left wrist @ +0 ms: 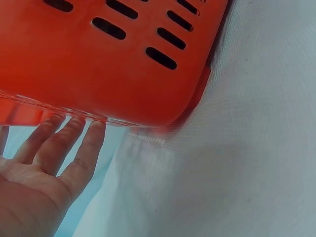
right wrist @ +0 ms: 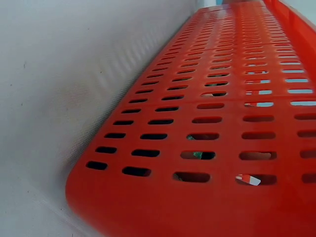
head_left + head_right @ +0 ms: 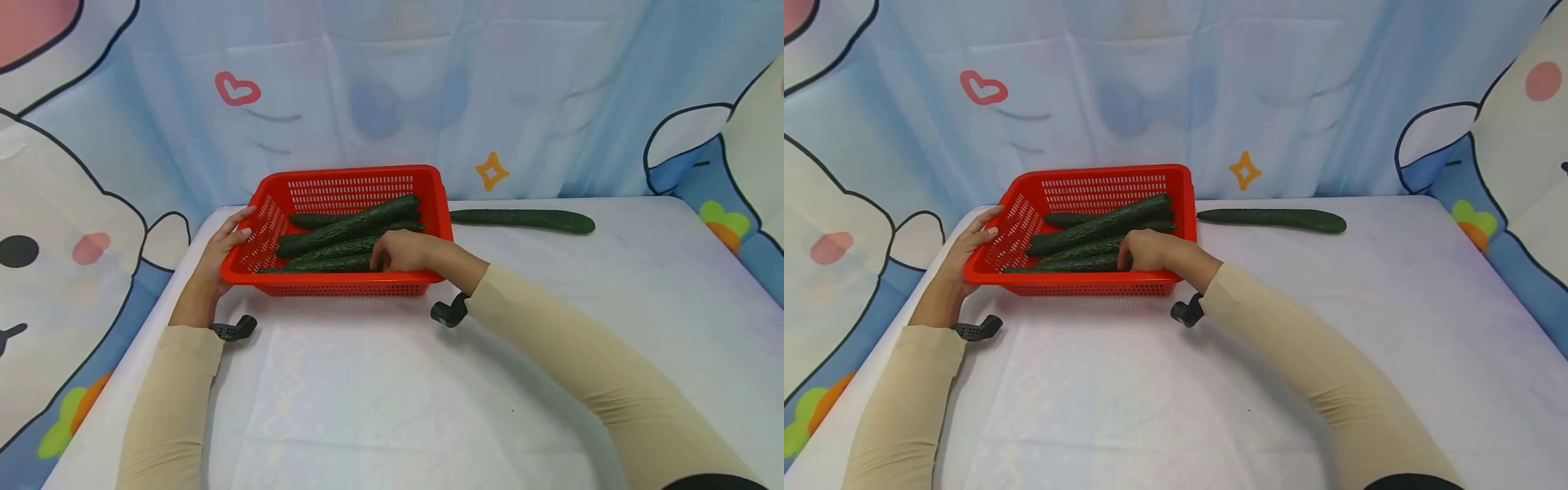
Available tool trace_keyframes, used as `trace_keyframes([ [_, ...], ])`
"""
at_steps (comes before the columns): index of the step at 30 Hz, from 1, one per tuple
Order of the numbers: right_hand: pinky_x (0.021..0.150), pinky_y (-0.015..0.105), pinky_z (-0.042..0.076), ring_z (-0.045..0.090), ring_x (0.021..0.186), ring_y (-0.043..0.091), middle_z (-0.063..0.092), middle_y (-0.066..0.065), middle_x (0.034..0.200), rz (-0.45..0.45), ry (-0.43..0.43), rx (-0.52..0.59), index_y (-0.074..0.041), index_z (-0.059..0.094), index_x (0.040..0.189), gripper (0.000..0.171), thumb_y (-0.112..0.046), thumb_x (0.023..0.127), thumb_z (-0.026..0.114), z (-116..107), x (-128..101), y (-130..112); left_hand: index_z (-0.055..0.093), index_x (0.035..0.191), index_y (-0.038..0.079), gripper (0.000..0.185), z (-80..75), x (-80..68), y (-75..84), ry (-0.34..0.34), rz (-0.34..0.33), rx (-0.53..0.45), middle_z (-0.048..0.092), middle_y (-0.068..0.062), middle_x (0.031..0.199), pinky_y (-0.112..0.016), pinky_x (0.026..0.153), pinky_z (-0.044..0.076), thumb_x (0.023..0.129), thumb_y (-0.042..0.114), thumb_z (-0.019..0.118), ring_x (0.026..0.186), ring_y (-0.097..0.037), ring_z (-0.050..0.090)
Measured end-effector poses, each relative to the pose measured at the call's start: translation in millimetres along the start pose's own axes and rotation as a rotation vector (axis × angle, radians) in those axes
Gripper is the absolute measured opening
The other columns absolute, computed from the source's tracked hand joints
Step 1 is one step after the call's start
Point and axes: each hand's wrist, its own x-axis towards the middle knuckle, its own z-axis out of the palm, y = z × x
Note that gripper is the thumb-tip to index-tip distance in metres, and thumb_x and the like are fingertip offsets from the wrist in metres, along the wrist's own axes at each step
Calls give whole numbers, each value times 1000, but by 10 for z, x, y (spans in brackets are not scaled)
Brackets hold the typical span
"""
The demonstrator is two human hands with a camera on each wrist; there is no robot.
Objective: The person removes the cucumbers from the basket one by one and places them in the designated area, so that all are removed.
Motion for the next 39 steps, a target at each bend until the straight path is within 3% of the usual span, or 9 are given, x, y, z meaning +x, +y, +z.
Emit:
trace_keyframes([
  [16, 75, 29, 52, 58, 84, 17, 66, 2, 94, 51, -61, -6, -17, 67, 104, 26, -20, 79, 69, 28, 26, -28, 37, 139, 35, 49, -2, 2, -9, 13, -12, 10, 30, -3, 143, -33, 86, 51, 93, 24, 52, 125, -25, 38],
  [26, 84, 33, 52, 58, 89, 18, 64, 2, 101, 28, -74, 9, -17, 66, 108, 31, -21, 78, 70, 30, 42, -17, 37, 139, 34, 50, 2, -12, 1, 7, -6, -4, 30, -3, 142, -31, 85, 52, 93, 24, 52, 125, -25, 37],
  [39, 85, 31, 50, 58, 91, 16, 62, 2, 103, 5, -91, 13, -13, 56, 117, 41, -21, 79, 69, 5, 36, 4, 38, 139, 35, 50, 19, -5, 1, 29, -11, 1, 29, -3, 144, -30, 85, 52, 93, 24, 53, 124, -23, 38],
])
